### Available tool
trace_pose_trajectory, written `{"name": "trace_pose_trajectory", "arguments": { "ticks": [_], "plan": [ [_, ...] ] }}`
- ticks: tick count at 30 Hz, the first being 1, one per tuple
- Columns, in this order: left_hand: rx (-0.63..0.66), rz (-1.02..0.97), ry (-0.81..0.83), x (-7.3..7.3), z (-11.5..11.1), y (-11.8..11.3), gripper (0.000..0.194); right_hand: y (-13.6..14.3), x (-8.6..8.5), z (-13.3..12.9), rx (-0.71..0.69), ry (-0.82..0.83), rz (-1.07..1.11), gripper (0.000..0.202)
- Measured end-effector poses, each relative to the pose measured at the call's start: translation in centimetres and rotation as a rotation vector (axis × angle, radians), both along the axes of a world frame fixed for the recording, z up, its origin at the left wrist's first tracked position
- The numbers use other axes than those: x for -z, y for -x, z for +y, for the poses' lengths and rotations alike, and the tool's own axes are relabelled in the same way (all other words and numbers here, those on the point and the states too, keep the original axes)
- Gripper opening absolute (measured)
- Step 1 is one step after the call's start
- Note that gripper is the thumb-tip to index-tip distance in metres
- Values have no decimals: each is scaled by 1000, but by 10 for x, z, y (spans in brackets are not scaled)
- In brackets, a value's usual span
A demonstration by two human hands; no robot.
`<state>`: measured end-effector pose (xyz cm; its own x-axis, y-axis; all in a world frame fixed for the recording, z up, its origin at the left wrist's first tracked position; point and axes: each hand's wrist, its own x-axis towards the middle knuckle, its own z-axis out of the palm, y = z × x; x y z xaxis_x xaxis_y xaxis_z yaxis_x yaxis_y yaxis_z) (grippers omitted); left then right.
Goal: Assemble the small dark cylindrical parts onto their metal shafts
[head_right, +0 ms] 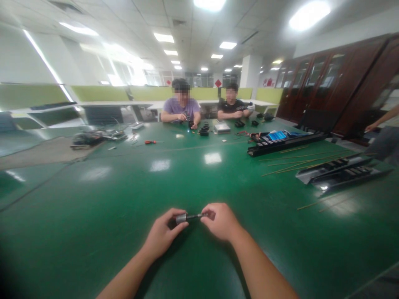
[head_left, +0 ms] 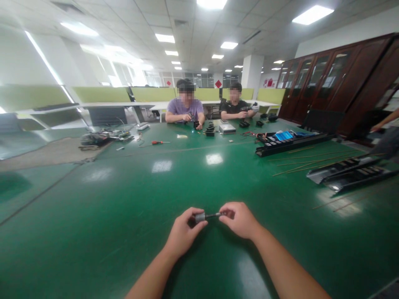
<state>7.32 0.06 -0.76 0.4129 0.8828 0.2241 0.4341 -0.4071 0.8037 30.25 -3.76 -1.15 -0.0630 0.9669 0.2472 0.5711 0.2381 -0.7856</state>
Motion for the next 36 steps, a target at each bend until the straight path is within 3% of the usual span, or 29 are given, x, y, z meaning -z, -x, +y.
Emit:
{"name": "trace_pose_trajectory", "arguments": {
  "ticks": [8,14,20,28,30,33,35,36],
  "plan": [
    [-11,-5,19,1,0,0,26,-2,-2,-1,-6,-9,2,10],
    [-55,-78,65,-1,3,0,26,-20,-7,1,-44,-7,93,10],
    [-161,-285,180,-2,10,1,37,-31,13,16,-98,118,490,17],
    [-391,-616,273,4,22,14,69,-29,32,27,-124,176,545,22],
    [-435,-667,272,-1,24,21,72,-27,33,27,-112,177,525,22],
    [-487,-672,264,-20,20,41,71,-24,36,28,-90,173,477,21],
    [-530,-581,254,-37,11,67,65,-23,37,28,-77,166,439,21],
    [-578,-434,224,-45,5,84,60,-22,37,28,-73,162,421,21]
  ]
}}
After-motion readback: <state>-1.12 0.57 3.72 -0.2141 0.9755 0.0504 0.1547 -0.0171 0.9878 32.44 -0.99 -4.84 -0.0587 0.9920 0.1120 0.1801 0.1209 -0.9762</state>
